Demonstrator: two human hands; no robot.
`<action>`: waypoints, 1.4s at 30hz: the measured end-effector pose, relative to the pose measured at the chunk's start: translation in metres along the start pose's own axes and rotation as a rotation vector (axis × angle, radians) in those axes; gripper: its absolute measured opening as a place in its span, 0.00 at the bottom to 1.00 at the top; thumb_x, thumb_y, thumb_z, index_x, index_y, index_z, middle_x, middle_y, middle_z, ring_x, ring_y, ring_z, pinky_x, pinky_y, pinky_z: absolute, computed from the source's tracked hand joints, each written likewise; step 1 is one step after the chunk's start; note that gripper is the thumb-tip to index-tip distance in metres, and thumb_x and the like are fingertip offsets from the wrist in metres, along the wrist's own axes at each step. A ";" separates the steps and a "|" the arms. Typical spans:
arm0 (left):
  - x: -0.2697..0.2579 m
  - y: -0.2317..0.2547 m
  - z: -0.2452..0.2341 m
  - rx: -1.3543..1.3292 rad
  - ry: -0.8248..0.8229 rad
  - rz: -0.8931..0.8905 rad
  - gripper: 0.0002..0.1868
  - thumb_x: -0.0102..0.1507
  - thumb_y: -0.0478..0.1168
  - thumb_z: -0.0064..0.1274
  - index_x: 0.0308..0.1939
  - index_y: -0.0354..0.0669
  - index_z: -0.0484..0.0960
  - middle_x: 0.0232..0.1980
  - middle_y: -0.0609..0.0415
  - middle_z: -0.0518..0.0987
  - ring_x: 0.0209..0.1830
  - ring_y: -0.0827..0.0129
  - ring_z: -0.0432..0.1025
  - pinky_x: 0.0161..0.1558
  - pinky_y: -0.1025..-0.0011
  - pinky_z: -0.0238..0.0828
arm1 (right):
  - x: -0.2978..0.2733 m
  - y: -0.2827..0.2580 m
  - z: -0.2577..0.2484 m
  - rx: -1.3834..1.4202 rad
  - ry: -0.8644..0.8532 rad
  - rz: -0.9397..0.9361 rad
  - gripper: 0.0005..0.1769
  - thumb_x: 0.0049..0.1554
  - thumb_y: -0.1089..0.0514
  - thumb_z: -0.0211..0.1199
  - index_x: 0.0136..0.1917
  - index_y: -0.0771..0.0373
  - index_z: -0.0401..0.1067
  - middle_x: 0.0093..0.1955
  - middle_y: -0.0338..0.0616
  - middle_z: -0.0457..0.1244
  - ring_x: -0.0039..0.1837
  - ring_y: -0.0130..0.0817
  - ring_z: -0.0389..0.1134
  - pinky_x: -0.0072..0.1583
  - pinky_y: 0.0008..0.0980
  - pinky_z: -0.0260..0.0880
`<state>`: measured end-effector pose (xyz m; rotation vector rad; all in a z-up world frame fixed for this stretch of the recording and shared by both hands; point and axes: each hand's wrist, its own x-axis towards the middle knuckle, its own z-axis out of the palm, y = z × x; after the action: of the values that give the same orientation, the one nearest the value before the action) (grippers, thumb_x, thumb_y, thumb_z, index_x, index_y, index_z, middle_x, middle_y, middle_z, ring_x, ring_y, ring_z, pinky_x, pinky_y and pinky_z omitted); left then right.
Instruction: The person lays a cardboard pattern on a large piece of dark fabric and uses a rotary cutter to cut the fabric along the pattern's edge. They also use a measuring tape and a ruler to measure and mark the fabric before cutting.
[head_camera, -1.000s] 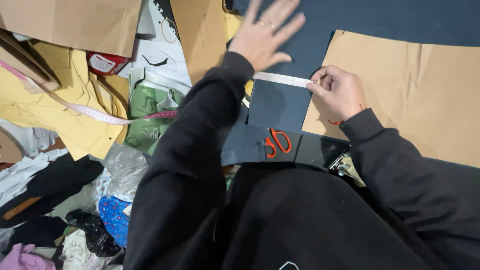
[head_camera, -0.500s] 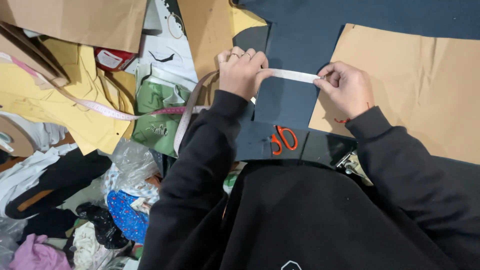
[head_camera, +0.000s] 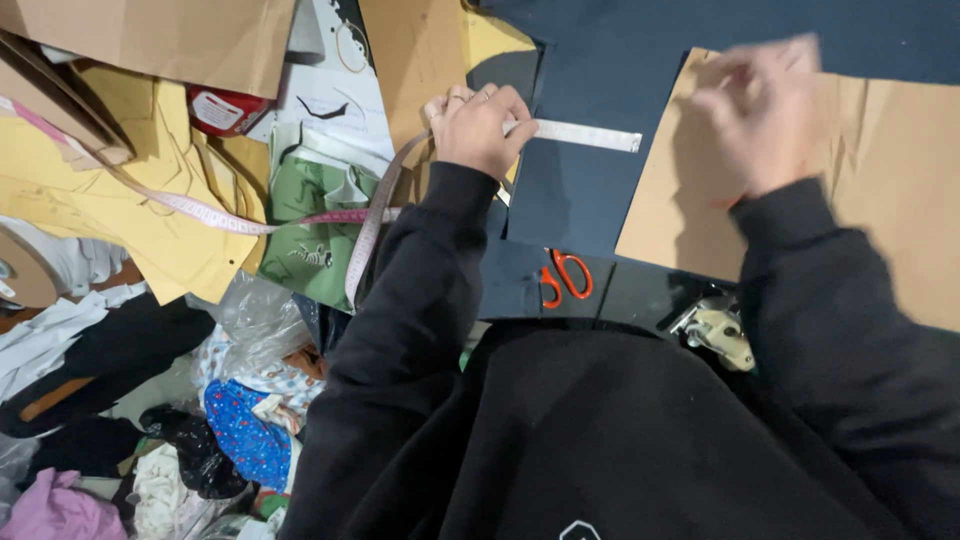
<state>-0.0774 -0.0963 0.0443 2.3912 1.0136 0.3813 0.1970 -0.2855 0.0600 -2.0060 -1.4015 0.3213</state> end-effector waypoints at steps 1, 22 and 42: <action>0.001 0.000 0.000 -0.003 0.014 0.030 0.10 0.58 0.50 0.65 0.29 0.55 0.80 0.34 0.64 0.77 0.44 0.59 0.68 0.53 0.55 0.50 | 0.008 0.001 -0.013 -0.067 0.027 -0.041 0.15 0.59 0.62 0.78 0.54 0.68 0.76 0.53 0.51 0.61 0.55 0.41 0.66 0.57 0.36 0.70; 0.009 0.007 -0.004 0.000 -0.005 0.011 0.11 0.57 0.50 0.65 0.27 0.54 0.79 0.32 0.65 0.78 0.44 0.60 0.69 0.55 0.54 0.51 | 0.046 0.076 0.007 -0.050 -0.129 0.043 0.10 0.58 0.58 0.81 0.47 0.65 0.82 0.41 0.39 0.63 0.47 0.30 0.64 0.49 0.32 0.68; 0.015 0.001 -0.004 0.041 -0.038 0.030 0.11 0.58 0.51 0.64 0.29 0.54 0.80 0.34 0.63 0.78 0.44 0.58 0.69 0.56 0.53 0.51 | 0.047 0.073 0.008 -0.072 -0.093 0.050 0.10 0.56 0.58 0.82 0.46 0.63 0.83 0.41 0.38 0.64 0.47 0.30 0.65 0.50 0.32 0.69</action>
<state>-0.0684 -0.0851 0.0488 2.4430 0.9789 0.3282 0.2652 -0.2551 0.0155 -2.1115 -1.4400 0.3955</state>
